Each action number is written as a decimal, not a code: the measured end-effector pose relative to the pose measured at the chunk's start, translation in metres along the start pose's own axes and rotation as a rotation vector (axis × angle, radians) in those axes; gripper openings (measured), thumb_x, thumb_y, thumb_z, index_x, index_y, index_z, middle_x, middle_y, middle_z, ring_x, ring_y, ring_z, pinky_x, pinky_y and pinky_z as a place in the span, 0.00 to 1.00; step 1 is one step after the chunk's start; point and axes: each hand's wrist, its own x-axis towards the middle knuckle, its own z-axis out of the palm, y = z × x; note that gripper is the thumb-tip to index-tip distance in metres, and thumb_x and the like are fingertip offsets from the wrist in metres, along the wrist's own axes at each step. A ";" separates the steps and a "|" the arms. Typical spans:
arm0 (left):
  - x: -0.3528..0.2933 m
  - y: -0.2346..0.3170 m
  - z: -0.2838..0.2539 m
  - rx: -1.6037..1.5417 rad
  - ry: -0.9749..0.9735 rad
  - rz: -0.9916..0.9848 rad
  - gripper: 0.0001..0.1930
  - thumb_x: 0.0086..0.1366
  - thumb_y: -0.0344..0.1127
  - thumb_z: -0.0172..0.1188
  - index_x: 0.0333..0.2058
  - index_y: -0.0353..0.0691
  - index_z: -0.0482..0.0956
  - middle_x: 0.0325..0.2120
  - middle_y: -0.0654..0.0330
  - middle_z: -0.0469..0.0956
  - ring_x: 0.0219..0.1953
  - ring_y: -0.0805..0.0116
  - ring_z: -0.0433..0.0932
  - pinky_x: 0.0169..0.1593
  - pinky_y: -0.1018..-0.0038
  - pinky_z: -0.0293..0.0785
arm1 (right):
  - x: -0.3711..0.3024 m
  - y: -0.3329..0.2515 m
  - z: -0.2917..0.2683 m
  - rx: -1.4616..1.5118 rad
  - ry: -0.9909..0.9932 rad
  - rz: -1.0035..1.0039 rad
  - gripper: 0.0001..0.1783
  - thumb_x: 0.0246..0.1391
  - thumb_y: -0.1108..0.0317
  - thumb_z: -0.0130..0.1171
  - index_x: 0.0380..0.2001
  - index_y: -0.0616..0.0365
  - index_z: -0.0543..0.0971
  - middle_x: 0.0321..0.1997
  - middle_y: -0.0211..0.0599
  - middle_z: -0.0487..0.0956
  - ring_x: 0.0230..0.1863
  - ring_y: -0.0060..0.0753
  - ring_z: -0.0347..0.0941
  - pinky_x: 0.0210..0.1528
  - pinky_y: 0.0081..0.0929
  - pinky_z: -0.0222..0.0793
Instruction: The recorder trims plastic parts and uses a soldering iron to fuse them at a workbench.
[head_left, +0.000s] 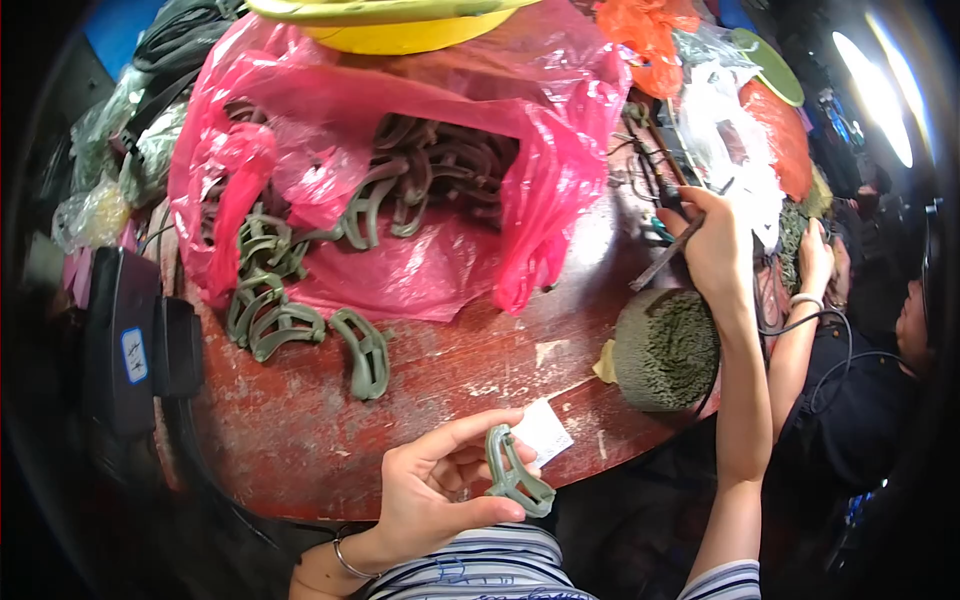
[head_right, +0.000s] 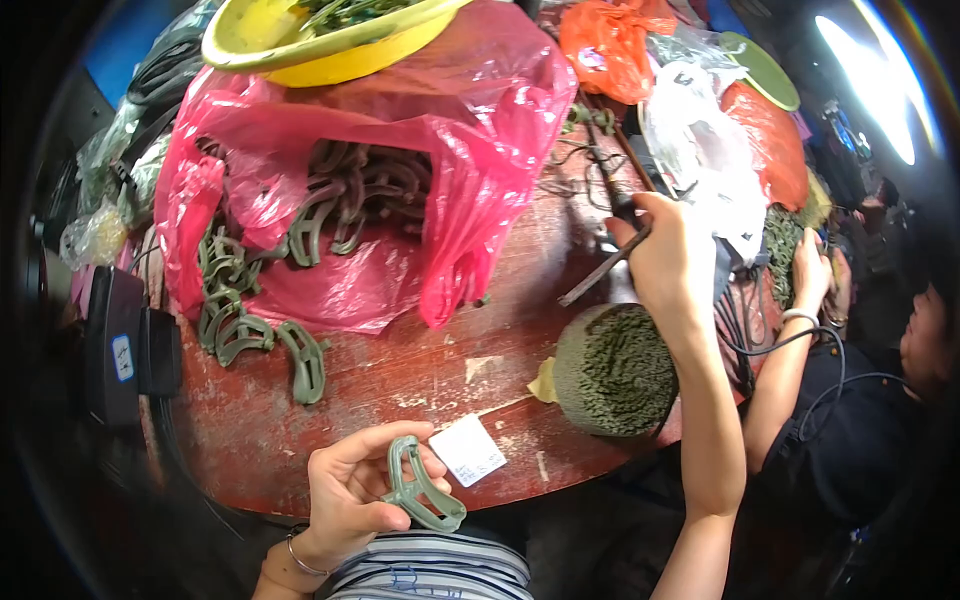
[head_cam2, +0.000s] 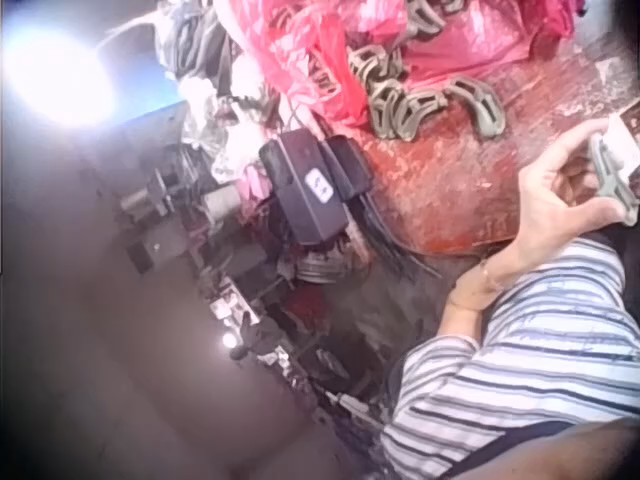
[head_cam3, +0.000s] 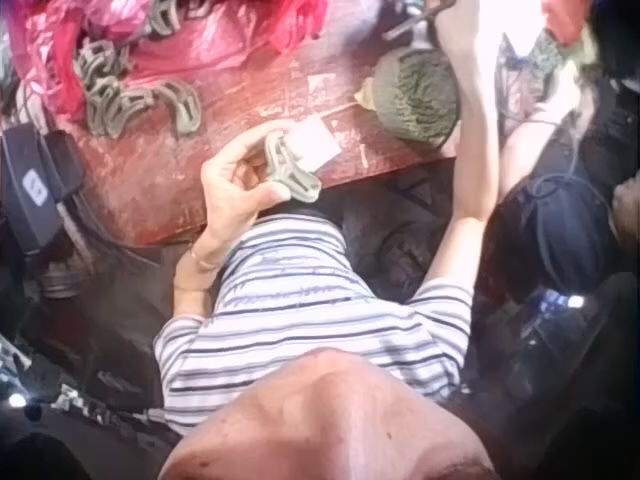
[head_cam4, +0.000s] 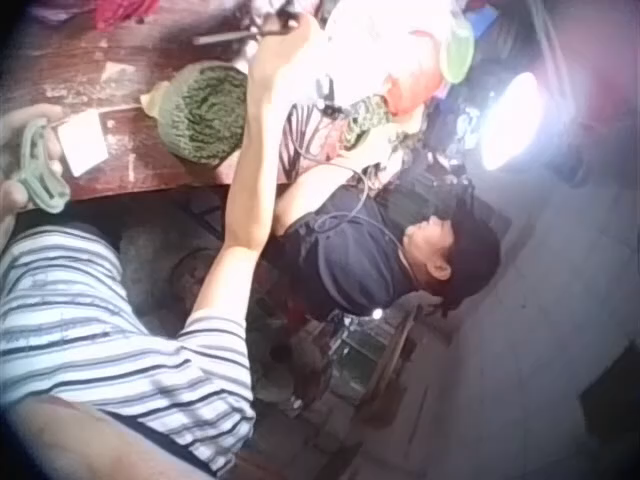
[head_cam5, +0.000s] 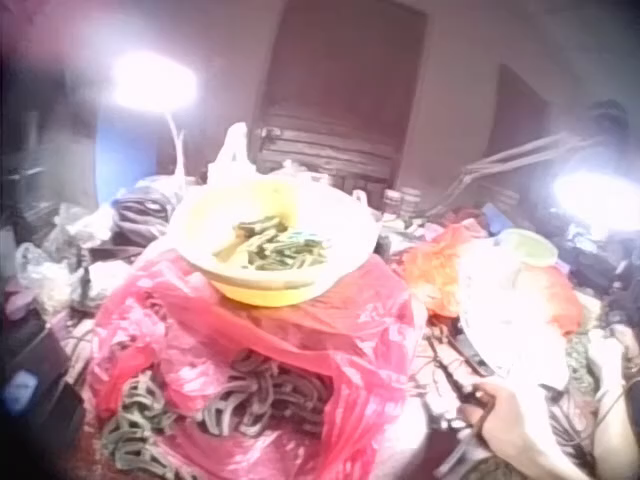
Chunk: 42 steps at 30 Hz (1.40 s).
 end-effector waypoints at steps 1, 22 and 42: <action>-0.001 0.000 0.001 -0.019 -0.003 0.023 0.31 0.44 0.19 0.62 0.49 0.28 0.60 0.39 0.50 0.71 0.41 0.67 0.72 0.46 0.73 0.70 | 0.000 -0.002 -0.004 0.064 0.008 0.023 0.19 0.39 0.63 0.62 0.33 0.65 0.74 0.19 0.36 0.71 0.22 0.24 0.66 0.27 0.23 0.61; -0.006 0.002 -0.002 -0.033 0.186 0.075 0.41 0.33 0.42 0.71 0.44 0.23 0.61 0.28 0.51 0.72 0.31 0.62 0.75 0.34 0.69 0.75 | -0.190 -0.048 -0.023 0.629 -0.372 -0.271 0.25 0.30 0.62 0.69 0.23 0.60 0.63 0.21 0.39 0.70 0.19 0.26 0.68 0.20 0.19 0.64; -0.005 -0.001 0.000 -0.039 0.205 0.117 0.34 0.34 0.22 0.70 0.43 0.25 0.64 0.31 0.51 0.73 0.32 0.69 0.76 0.35 0.78 0.74 | -0.180 -0.048 -0.015 0.629 -0.439 -0.223 0.28 0.33 0.46 0.63 0.16 0.59 0.65 0.16 0.34 0.74 0.14 0.25 0.69 0.16 0.17 0.64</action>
